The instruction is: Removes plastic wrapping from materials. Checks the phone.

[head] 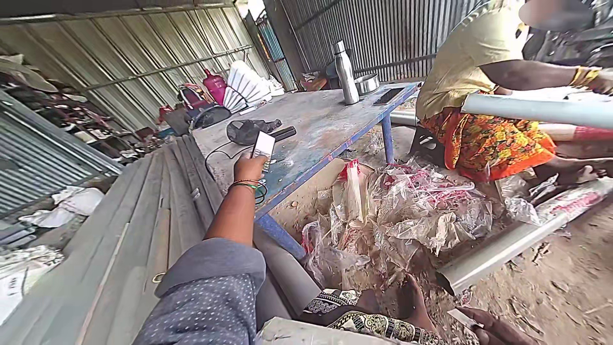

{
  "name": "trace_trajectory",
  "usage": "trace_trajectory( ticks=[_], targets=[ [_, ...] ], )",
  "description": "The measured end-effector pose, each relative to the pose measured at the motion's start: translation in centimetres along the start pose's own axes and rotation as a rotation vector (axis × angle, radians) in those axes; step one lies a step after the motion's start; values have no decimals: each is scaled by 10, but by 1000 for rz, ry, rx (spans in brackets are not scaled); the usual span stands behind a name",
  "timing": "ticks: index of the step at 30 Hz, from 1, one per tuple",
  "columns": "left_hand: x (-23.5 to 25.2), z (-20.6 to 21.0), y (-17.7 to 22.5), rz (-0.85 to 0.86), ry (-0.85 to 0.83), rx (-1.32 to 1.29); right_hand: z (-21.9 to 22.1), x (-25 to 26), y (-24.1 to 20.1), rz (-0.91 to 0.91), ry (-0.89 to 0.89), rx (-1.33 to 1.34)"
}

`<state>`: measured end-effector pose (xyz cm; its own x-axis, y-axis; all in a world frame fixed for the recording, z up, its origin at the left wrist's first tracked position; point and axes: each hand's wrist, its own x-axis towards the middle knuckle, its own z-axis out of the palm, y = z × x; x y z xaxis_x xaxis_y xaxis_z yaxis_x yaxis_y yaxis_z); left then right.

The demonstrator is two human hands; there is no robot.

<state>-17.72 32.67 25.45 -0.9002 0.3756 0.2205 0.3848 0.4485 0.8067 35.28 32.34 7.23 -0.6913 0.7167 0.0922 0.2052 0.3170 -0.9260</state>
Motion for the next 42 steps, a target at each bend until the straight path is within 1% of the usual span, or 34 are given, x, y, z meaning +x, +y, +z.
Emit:
trace_trajectory(
  ticks=[1,2,3,5,9,15,22,27,42],
  targets=[
    [-12,3,8,5,-33,-199,0,0,0,1,0,-10],
    [-26,6,17,19,-63,-343,0,-1,0,6,-4,-18],
    [-41,7,26,35,-89,-451,1,-1,0,11,-12,-21],
    [-70,6,38,83,-143,-587,3,-2,-1,3,-13,-30],
    [-117,2,47,208,-243,-672,6,-6,-2,-17,-1,-56],
    [-153,-6,50,372,-349,-730,6,-15,-10,-40,5,-103],
    [-172,-13,51,434,-423,-793,10,-18,-10,-56,14,-144],
    [-175,-18,48,464,-453,-822,12,-17,-11,-74,13,-155],
    [-165,-20,34,452,-430,-835,16,-14,-5,-96,13,-145]
  ],
)
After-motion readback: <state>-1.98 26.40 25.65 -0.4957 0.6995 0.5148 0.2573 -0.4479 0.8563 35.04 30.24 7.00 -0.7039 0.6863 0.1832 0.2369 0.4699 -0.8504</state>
